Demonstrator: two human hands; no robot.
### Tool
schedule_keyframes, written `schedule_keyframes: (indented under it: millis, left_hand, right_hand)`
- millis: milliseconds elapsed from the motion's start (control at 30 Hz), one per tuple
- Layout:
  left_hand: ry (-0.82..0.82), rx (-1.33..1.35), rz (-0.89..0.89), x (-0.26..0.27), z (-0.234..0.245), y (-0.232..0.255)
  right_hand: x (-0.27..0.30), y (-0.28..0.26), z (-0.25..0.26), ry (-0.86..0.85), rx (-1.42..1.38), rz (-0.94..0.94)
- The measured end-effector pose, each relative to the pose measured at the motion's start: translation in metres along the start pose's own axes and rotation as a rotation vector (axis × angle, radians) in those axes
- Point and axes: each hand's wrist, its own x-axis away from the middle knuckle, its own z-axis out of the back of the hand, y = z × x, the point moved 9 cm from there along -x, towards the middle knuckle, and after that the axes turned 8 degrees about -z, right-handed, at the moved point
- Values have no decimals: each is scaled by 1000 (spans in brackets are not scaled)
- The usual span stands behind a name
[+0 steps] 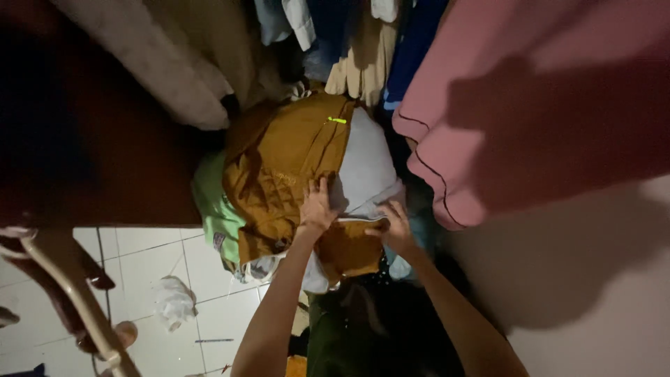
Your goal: The person hangs a jacket, a top, and a shirt by placing them on hangers and then hanging the hangers on a rod in a closet.
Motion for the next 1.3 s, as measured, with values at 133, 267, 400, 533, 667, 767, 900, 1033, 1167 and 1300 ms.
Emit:
schedule_keyframes:
  millis: [133, 267, 400, 533, 667, 767, 900, 1033, 1167, 1300]
  left_hand:
    - [181, -245, -254, -47, -45, -8]
    - [188, -70, -138, -64, -81, -59]
    - [217, 132, -14, -75, -80, -88]
    - [463, 330, -69, -87, -55, -103]
    - [304, 543, 133, -87, -59, -129]
    - [226, 682, 139, -87, -47, -129]
    - [330, 562, -138, -77, -25, -102]
    - [236, 613, -73, -70, -28, -94]
    - [112, 971, -63, -70, -37, -86]
    - [-28, 1530, -87, -67, -53, -97]
  right_hand:
    - [7, 85, -4, -81, -126, -221]
    - [-48, 110, 6, -65, -164, -540]
    - [-152, 42, 6, -233, -173, -344]
    - [-194, -20, -36, -234, 25, -16]
    - [-166, -44, -62, -35, 154, 216]
    - [-119, 1, -98, -489, 115, -135]
    - [-92, -42, -79, -398, -64, 229]
    - [-92, -83, -42, -261, 85, 391]
    - [-87, -124, -25, 206, 500, 678]
    - [-103, -84, -64, -363, 261, 242]
